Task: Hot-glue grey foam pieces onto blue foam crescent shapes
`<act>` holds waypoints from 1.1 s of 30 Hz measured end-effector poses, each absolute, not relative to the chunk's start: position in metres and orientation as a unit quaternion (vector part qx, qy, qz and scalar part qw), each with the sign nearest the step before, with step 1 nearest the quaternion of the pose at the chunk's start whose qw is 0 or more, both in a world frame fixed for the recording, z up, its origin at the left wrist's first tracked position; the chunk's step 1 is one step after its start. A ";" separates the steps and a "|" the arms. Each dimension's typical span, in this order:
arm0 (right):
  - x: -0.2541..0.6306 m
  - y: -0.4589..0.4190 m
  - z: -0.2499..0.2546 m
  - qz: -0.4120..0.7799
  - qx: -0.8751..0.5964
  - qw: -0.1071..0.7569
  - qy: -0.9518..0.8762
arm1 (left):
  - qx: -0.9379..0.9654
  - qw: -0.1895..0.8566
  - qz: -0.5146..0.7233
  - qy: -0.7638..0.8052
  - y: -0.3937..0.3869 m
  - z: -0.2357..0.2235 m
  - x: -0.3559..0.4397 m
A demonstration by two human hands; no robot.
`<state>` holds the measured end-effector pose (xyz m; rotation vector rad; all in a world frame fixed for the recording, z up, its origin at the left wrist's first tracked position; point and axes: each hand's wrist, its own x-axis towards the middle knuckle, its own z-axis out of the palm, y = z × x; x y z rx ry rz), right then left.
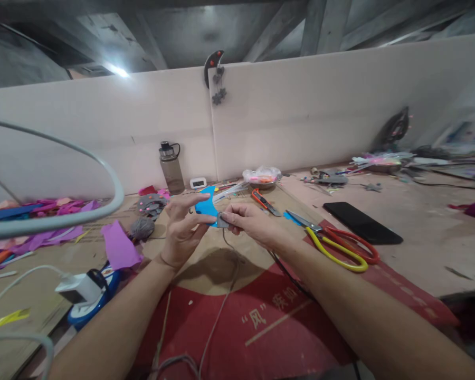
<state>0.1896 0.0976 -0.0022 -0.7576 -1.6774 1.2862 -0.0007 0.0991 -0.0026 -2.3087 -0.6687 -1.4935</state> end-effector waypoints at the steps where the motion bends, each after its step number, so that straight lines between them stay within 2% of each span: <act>1: 0.190 0.098 -0.002 0.519 -0.303 0.435 -0.670 | -0.803 0.160 -0.525 -0.234 0.099 -0.003 -0.001; 9: 0.188 0.099 -0.005 0.566 -0.282 0.423 -0.648 | -0.834 0.060 -0.520 -0.174 0.100 -0.006 0.001; 17: 0.186 0.094 -0.003 0.614 -0.293 0.477 -0.557 | -0.853 0.070 -0.490 -0.167 0.096 -0.003 0.008; 23: 0.182 0.095 -0.010 0.635 -0.278 0.465 -0.550 | -0.858 0.063 -0.474 -0.186 0.093 -0.003 0.008; 26: 0.182 0.098 -0.011 0.653 -0.286 0.438 -0.547 | -0.819 -0.007 -0.524 -0.233 0.093 -0.004 0.012; 29: 0.184 0.101 -0.012 0.643 -0.307 0.428 -0.556 | -0.733 -0.148 -0.585 -0.313 0.098 -0.009 0.016; 33: 0.183 0.105 -0.017 0.521 -0.372 0.428 -0.638 | -0.634 -0.294 -0.601 -0.389 0.108 -0.017 0.017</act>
